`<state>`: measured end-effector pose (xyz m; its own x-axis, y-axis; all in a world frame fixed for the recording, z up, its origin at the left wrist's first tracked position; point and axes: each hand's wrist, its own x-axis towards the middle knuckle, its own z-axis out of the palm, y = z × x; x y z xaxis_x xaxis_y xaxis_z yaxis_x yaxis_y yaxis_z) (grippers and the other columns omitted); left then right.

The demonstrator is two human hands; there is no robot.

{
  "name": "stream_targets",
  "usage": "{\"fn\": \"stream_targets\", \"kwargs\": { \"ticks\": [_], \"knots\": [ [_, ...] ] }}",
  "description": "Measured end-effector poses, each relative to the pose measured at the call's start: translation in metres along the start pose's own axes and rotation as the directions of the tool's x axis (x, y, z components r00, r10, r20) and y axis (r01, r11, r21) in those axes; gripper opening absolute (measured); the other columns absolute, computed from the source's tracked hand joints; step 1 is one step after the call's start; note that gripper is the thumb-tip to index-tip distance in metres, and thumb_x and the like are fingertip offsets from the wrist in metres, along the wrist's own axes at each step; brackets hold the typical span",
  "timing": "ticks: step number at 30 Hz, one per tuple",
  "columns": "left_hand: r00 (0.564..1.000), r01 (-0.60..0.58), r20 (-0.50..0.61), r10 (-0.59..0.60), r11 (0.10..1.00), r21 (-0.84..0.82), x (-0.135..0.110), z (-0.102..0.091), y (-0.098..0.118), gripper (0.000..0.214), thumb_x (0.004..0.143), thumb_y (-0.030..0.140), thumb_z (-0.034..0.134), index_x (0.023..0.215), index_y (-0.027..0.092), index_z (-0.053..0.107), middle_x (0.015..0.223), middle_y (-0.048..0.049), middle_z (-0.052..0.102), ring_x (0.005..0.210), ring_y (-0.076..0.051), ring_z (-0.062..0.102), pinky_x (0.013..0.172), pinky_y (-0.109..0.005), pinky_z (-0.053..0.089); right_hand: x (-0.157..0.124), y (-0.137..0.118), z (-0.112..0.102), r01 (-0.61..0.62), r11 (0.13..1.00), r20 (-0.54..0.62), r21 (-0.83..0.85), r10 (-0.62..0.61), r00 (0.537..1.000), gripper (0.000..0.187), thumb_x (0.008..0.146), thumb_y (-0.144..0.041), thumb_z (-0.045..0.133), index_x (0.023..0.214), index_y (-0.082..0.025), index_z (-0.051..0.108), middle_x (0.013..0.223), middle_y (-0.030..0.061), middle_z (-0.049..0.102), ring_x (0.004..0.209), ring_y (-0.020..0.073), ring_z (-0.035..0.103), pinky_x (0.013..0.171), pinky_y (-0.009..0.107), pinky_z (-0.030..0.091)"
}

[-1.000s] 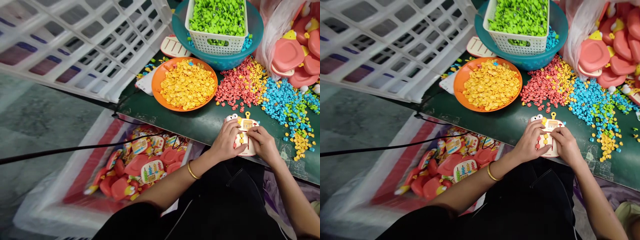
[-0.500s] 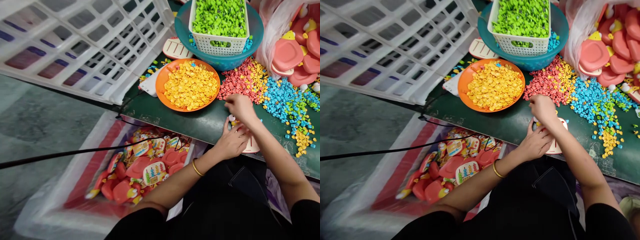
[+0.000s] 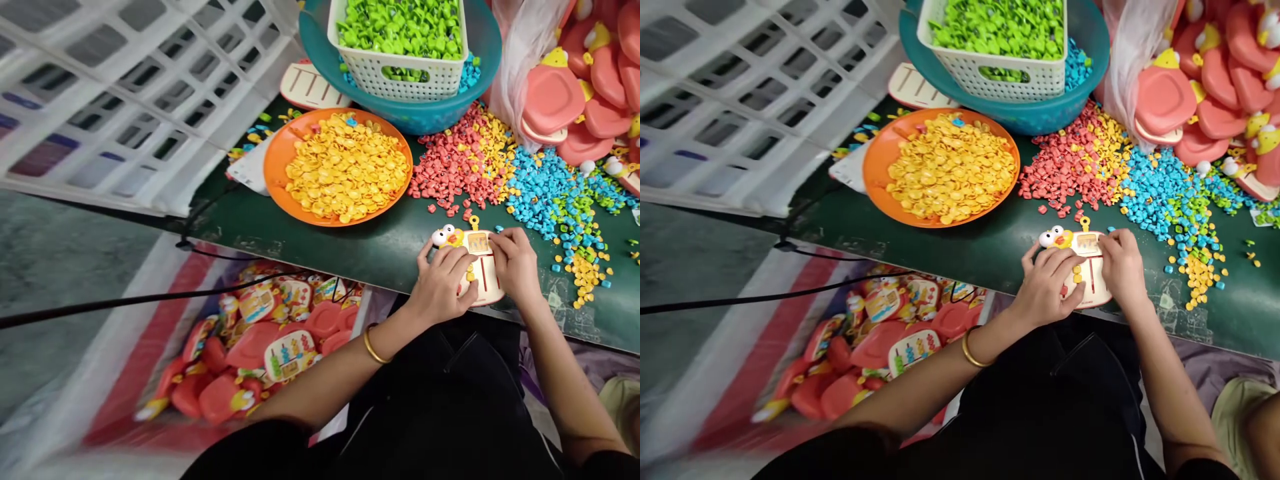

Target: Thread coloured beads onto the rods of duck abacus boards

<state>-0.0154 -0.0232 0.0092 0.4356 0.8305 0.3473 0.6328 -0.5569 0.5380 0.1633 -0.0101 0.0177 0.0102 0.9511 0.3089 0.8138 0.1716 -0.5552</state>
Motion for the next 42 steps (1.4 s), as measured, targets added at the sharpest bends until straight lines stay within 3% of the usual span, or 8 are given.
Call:
{"fn": "stream_targets", "kwargs": {
  "ticks": [6, 9, 12, 15, 22, 28, 36, 42],
  "knots": [
    [0.997, -0.029, -0.071, 0.026, 0.999, -0.036, -0.004, -0.001, -0.006, 0.028, 0.088, 0.040, 0.058, 0.105, 0.020, 0.065, 0.100, -0.0069, 0.070, 0.102, -0.026, 0.062, 0.115, -0.053, 0.023, -0.024, -0.013, 0.004, 0.134, 0.988, 0.006, 0.081, -0.135, 0.991, 0.031, 0.094, -0.015, 0.045, 0.104, -0.022, 0.073, 0.095, 0.0080, 0.067, 0.089, 0.0190, 0.063, 0.079, 0.031, 0.053],
    [0.998, -0.025, -0.062, 0.023, 0.999, -0.035, -0.003, -0.002, -0.010, 0.028, 0.087, 0.042, 0.060, 0.105, 0.021, 0.066, 0.097, -0.0060, 0.069, 0.102, -0.025, 0.062, 0.116, -0.052, 0.023, 0.006, -0.002, -0.001, 0.032, 0.993, -0.028, 0.110, -0.029, 0.999, 0.028, 0.095, -0.022, 0.048, 0.109, -0.023, 0.072, 0.099, 0.0069, 0.069, 0.090, 0.0191, 0.064, 0.080, 0.032, 0.053],
    [0.999, -0.052, 0.001, 0.052, 0.998, -0.026, 0.000, -0.005, -0.011, 0.038, 0.088, 0.042, 0.058, 0.120, 0.023, 0.065, 0.116, -0.0088, 0.067, 0.117, -0.028, 0.056, 0.119, -0.054, 0.019, 0.049, 0.023, -0.011, -0.140, 0.986, -0.137, -0.091, 0.126, 0.982, 0.023, 0.092, -0.032, 0.056, 0.099, -0.021, 0.075, 0.094, 0.0093, 0.067, 0.087, 0.0231, 0.060, 0.079, 0.037, 0.049],
    [0.990, -0.097, 0.100, 0.102, 0.994, -0.057, 0.003, -0.008, -0.011, 0.043, 0.093, 0.037, 0.050, 0.134, 0.029, 0.057, 0.134, -0.0058, 0.062, 0.130, -0.028, 0.049, 0.122, -0.057, 0.004, 0.069, 0.048, -0.017, -0.130, 0.956, -0.035, -0.264, 0.125, 0.991, 0.023, 0.090, -0.031, 0.057, 0.083, -0.020, 0.076, 0.088, 0.0110, 0.065, 0.091, 0.0267, 0.055, 0.080, 0.040, 0.046],
    [0.991, -0.059, 0.108, 0.073, 0.990, -0.127, 0.003, -0.009, -0.013, 0.047, 0.094, 0.039, 0.048, 0.137, 0.020, 0.054, 0.128, -0.0105, 0.063, 0.125, -0.026, 0.055, 0.125, -0.054, 0.001, 0.045, 0.052, -0.025, -0.044, 0.974, -0.033, -0.224, 0.037, 0.999, 0.026, 0.093, -0.030, 0.055, 0.100, -0.019, 0.077, 0.095, 0.0112, 0.067, 0.094, 0.0265, 0.055, 0.086, 0.042, 0.046],
    [0.993, -0.040, 0.107, 0.046, 0.997, -0.065, 0.001, -0.006, -0.013, 0.053, 0.093, 0.047, 0.049, 0.137, 0.018, 0.053, 0.121, -0.0114, 0.061, 0.121, -0.027, 0.054, 0.124, -0.054, 0.005, 0.045, 0.028, -0.016, 0.070, 0.997, 0.235, -0.034, -0.060, 0.970, 0.022, 0.092, -0.024, 0.056, 0.090, -0.023, 0.078, 0.094, 0.0079, 0.067, 0.090, 0.0215, 0.061, 0.082, 0.035, 0.049],
    [0.992, -0.062, 0.112, 0.065, 0.998, -0.029, 0.002, -0.003, -0.012, 0.053, 0.091, 0.052, 0.052, 0.135, 0.023, 0.056, 0.118, -0.0101, 0.059, 0.118, -0.029, 0.053, 0.121, -0.059, 0.005, 0.024, 0.025, -0.021, -0.134, 0.985, 0.015, 0.112, 0.133, 0.991, 0.023, 0.091, -0.031, 0.057, 0.099, -0.021, 0.075, 0.098, 0.0086, 0.069, 0.084, 0.0212, 0.064, 0.075, 0.037, 0.054],
    [0.998, -0.002, 0.068, 0.007, 0.997, -0.081, 0.001, -0.001, -0.011, 0.044, 0.088, 0.050, 0.056, 0.119, 0.019, 0.060, 0.121, -0.0111, 0.063, 0.120, -0.029, 0.054, 0.123, -0.056, 0.012, 0.024, 0.023, -0.015, -0.086, 0.996, 0.089, -0.012, 0.087, 0.992, 0.025, 0.091, -0.023, 0.051, 0.095, -0.020, 0.076, 0.097, 0.0100, 0.068, 0.088, 0.0223, 0.064, 0.081, 0.038, 0.053]
  ]
}}
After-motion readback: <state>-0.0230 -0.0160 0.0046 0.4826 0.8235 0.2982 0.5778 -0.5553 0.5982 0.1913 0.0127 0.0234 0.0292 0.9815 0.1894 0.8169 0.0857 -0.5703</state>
